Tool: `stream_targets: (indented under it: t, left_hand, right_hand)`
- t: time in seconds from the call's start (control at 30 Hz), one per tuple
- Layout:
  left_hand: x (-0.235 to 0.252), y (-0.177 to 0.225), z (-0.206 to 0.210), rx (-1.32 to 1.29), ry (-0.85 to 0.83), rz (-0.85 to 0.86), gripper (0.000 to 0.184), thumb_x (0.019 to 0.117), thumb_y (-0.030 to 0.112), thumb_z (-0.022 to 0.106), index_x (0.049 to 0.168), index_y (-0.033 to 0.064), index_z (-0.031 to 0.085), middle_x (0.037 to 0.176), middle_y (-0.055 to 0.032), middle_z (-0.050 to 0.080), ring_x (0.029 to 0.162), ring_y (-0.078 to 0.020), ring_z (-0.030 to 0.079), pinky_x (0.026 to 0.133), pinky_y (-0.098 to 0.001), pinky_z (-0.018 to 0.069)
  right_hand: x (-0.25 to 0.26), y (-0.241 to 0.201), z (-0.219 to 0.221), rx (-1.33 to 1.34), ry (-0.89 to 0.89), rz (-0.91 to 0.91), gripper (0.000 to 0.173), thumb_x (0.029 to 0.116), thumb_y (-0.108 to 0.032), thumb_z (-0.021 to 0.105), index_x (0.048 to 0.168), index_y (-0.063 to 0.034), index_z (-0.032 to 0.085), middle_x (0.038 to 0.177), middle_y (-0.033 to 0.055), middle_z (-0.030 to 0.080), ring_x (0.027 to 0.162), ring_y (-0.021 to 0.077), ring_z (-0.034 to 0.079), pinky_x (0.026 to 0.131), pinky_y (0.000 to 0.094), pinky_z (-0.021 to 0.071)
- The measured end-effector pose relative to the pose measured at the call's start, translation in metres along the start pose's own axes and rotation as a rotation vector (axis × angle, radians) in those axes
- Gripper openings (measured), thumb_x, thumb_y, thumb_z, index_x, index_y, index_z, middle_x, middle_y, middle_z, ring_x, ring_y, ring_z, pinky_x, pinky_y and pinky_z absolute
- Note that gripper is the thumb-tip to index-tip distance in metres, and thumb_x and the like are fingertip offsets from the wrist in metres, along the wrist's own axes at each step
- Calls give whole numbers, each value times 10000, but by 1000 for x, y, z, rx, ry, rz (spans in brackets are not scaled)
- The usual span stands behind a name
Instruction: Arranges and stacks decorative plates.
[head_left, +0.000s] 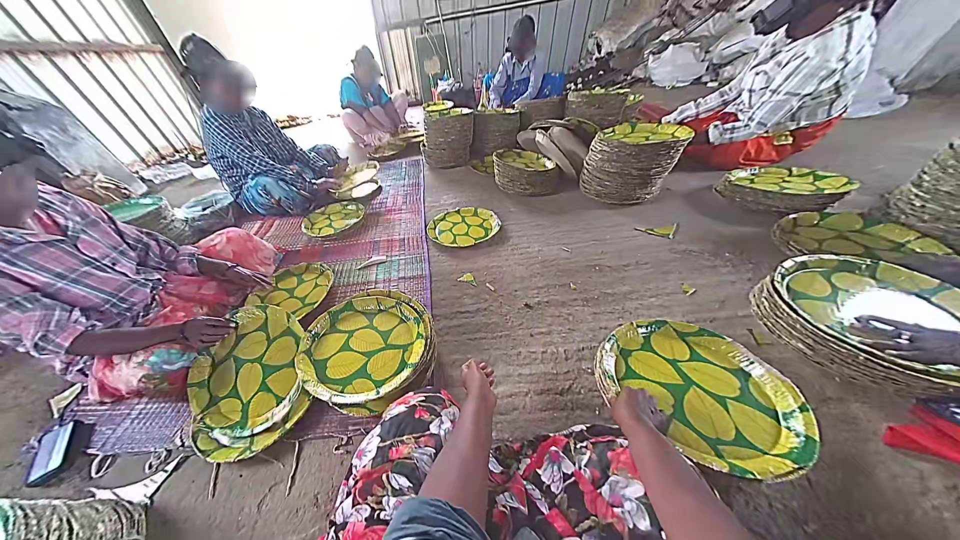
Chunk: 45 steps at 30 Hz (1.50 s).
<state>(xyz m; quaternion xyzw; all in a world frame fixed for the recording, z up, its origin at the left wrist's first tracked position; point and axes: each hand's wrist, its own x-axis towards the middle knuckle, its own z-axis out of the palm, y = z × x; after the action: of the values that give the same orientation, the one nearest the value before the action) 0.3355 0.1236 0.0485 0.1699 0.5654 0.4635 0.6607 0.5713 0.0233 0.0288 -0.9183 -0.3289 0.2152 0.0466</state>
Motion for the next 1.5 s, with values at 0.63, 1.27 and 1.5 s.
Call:
stream_targets:
  t: [0.63,1.27,1.5]
  left_hand:
    - [9,-20,13,1028,29,1138,616,1050,299,347,1517,-98,403,1631,-337,267,1545,-485,220,1264,-602,124]
    - [15,-58,7,1866,-560,286,605,1074,398,478,1553,34,416,1666,-219,278,1529,-406,293,1161,-672,307]
    - [10,-46,8,1213,-120,674,646,1105,382,339,1621,8,240,1696,-268,137,1574,-423,177,1246,-614,182]
  right_hand:
    - [-26,-25,21,42,277,-943,314,1067,-115,506,1240,77,684,1314,262,673,1244,434,647,1051,586,506]
    - [6,-8,3,35,161,-58,428,1090,-294,514,1400,-9,593,1455,288,546,1411,449,473,1129,673,339]
    - [-2,-12,20,139,658,-733,266,1030,-61,547,1197,54,719,1336,279,656,1254,478,624,1023,658,479]
